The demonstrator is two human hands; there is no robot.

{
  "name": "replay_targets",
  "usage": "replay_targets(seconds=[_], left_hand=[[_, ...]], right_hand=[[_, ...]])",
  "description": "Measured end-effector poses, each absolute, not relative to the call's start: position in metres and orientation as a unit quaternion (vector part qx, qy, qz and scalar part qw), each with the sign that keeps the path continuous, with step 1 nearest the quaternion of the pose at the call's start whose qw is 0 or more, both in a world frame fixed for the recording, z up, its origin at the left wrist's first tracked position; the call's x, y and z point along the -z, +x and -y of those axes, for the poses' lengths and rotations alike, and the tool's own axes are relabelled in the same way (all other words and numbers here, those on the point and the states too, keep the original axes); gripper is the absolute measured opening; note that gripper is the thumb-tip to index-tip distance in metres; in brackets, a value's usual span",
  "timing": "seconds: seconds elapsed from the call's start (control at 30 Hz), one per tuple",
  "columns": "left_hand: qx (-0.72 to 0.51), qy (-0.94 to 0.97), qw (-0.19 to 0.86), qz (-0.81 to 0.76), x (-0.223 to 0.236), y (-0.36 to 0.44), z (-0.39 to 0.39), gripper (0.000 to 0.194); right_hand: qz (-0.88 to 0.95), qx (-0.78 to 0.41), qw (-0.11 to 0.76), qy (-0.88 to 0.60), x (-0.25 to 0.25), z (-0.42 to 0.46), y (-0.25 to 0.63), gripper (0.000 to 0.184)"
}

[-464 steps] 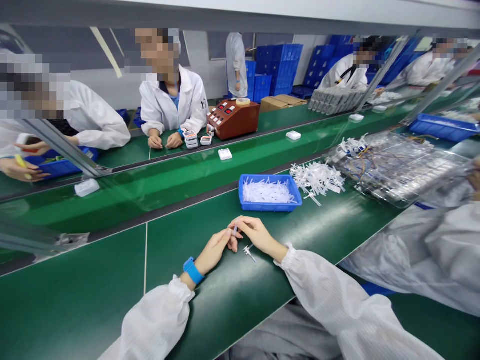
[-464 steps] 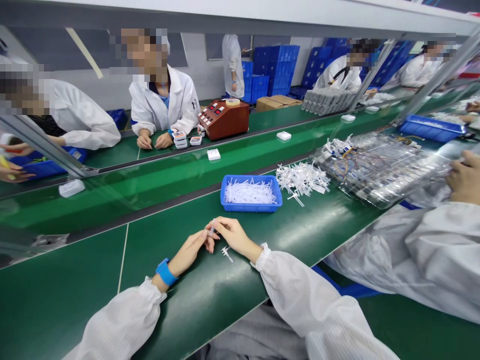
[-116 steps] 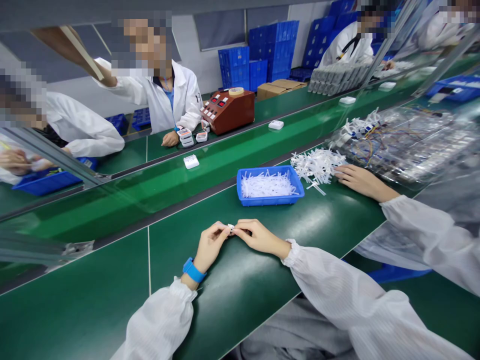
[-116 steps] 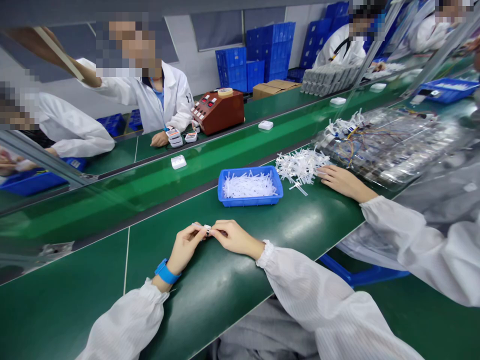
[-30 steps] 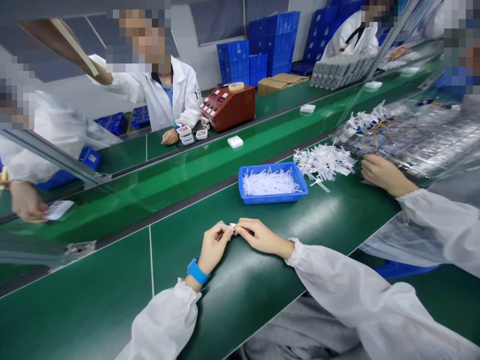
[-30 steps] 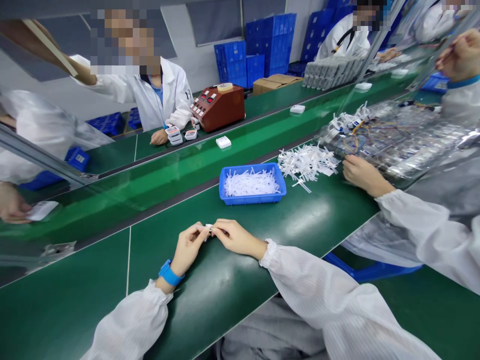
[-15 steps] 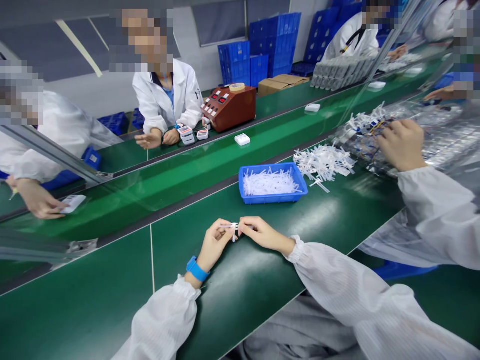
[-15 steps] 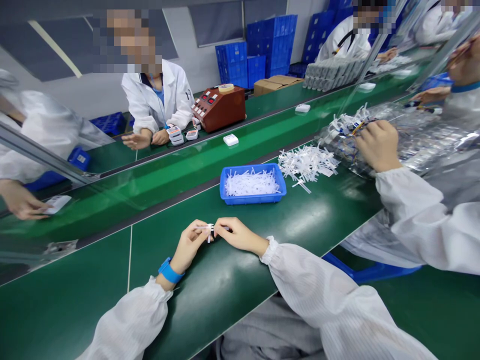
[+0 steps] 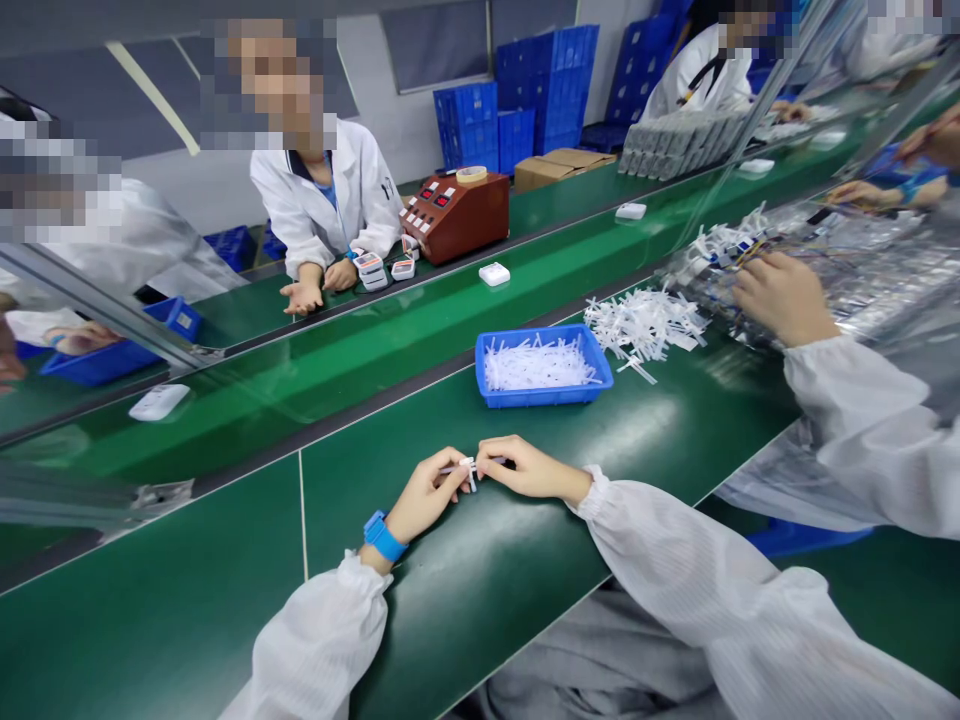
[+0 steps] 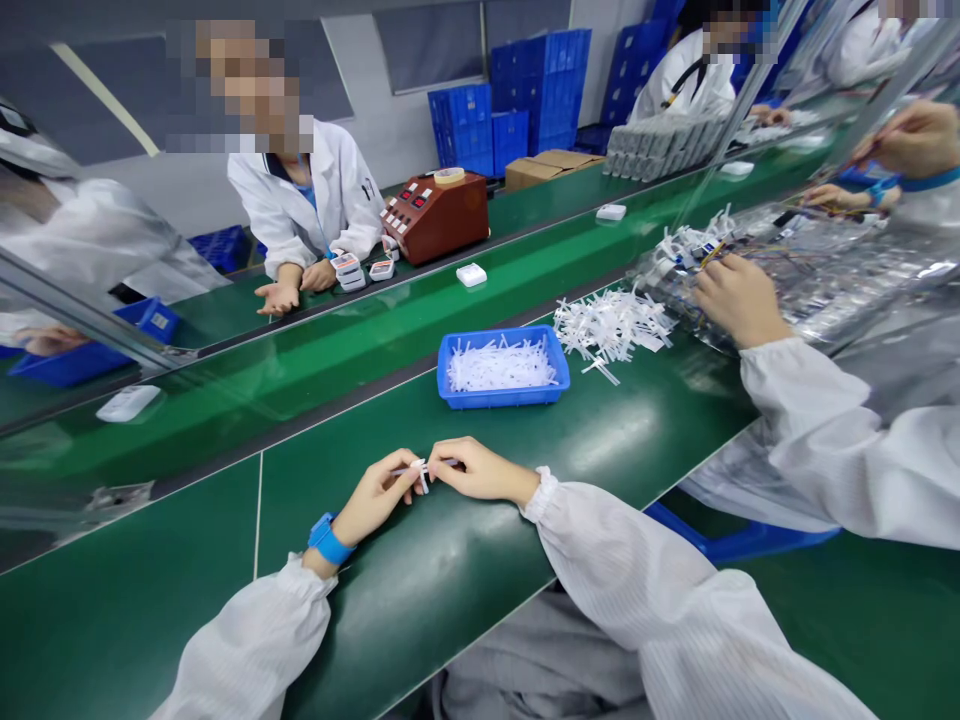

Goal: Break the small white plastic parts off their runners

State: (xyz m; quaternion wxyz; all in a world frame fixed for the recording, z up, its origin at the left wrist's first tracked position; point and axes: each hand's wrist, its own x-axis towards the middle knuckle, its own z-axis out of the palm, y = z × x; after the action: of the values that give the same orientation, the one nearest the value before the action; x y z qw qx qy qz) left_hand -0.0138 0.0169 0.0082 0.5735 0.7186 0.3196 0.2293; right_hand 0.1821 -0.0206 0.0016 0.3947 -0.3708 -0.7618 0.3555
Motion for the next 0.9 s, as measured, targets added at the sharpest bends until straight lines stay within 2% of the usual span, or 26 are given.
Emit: replay_targets(seconds=[0.23, 0.9], left_hand=[[-0.194, 0.781, 0.505, -0.312, -0.0119, -0.0170, -0.0200, 0.029], [-0.207, 0.791, 0.471, -0.331, -0.0089, -0.0144, -0.0179, 0.030]], right_hand=[[0.782, -0.339, 0.378, -0.361, -0.0019, 0.0206, 0.1863, 0.028], [0.779, -0.347, 0.361, -0.378, -0.0041, 0.0226, 0.1815, 0.026]])
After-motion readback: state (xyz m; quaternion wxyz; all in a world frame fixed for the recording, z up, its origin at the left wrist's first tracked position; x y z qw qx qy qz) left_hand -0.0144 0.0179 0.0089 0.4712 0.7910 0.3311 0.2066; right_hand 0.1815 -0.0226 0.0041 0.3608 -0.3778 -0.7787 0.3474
